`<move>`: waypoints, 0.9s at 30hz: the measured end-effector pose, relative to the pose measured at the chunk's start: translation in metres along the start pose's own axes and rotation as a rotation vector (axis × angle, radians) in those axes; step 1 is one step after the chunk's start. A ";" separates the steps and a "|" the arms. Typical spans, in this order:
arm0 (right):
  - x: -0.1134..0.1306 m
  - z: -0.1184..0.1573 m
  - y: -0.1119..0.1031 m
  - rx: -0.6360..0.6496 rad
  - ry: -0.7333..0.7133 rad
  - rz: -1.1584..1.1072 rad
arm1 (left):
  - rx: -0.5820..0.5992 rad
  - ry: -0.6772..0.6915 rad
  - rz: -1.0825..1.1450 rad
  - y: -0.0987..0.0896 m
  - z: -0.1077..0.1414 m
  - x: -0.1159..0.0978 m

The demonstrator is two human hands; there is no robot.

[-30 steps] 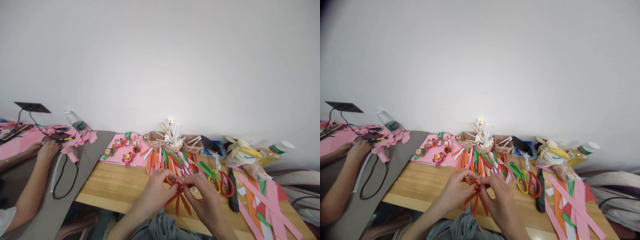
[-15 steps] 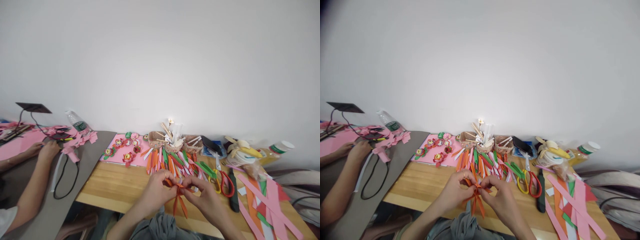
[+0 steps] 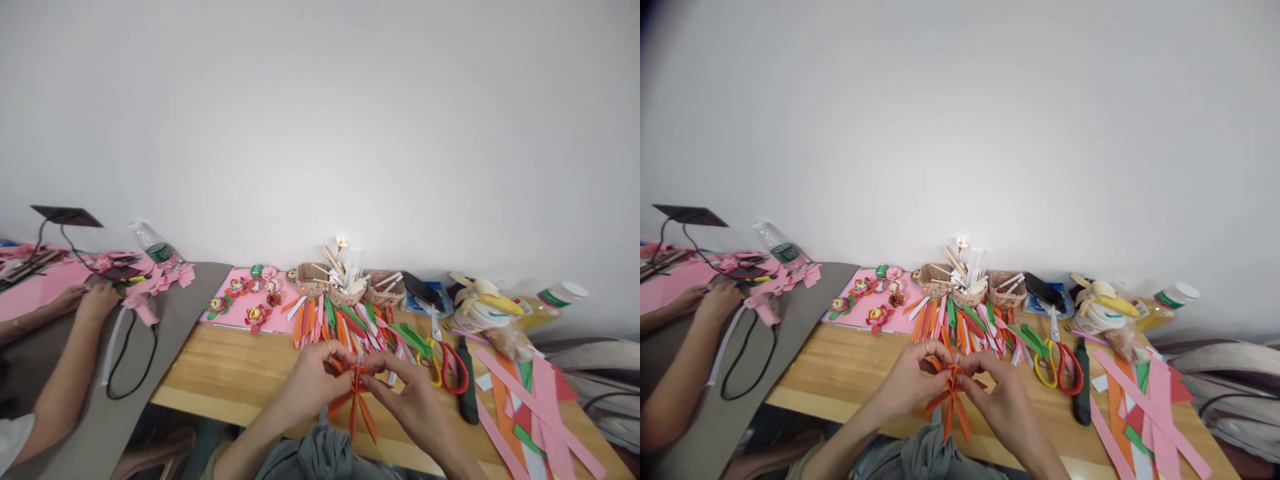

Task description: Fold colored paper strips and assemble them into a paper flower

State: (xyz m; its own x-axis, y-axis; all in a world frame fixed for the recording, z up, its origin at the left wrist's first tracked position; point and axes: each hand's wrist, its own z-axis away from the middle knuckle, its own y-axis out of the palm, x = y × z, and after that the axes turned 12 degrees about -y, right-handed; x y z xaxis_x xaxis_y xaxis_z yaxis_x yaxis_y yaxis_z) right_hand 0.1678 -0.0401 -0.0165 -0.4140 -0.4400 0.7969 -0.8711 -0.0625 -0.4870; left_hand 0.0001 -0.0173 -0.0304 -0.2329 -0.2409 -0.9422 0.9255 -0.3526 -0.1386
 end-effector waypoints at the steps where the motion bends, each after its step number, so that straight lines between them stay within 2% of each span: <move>1: 0.000 0.000 0.000 0.012 0.011 0.001 | 0.009 -0.028 0.029 0.001 -0.001 0.002; 4: 0.000 0.000 0.002 0.011 -0.012 0.046 | -0.029 -0.040 0.044 0.006 -0.003 0.005; 8: -0.003 0.001 0.012 -0.106 -0.133 0.200 | -0.164 0.104 -0.029 0.011 -0.002 0.005; 11: -0.005 0.000 0.015 -0.147 -0.161 0.221 | -0.119 0.151 0.029 0.008 -0.001 0.002; 15: -0.005 -0.001 0.011 -0.139 -0.160 0.182 | 0.042 0.010 0.336 0.000 -0.002 -0.005; 18: -0.008 -0.003 0.009 -0.127 -0.158 0.173 | 0.059 -0.127 0.437 -0.001 -0.006 -0.008; 20: -0.010 -0.004 0.009 -0.116 -0.174 0.182 | 0.031 -0.162 0.385 0.000 -0.008 -0.009; 23: -0.013 -0.005 0.010 -0.110 -0.218 0.206 | -0.039 -0.118 0.273 0.003 -0.010 -0.007; 27: -0.009 -0.002 0.010 -0.260 -0.262 0.337 | -0.184 -0.016 0.213 0.004 -0.008 -0.005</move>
State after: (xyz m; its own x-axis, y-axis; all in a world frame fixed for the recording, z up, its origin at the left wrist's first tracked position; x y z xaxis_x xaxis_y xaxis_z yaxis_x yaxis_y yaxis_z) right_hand 0.1620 -0.0349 -0.0282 -0.6330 -0.6092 0.4776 -0.7509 0.3329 -0.5704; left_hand 0.0077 -0.0103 -0.0287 -0.0304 -0.3068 -0.9513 0.9924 -0.1225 0.0078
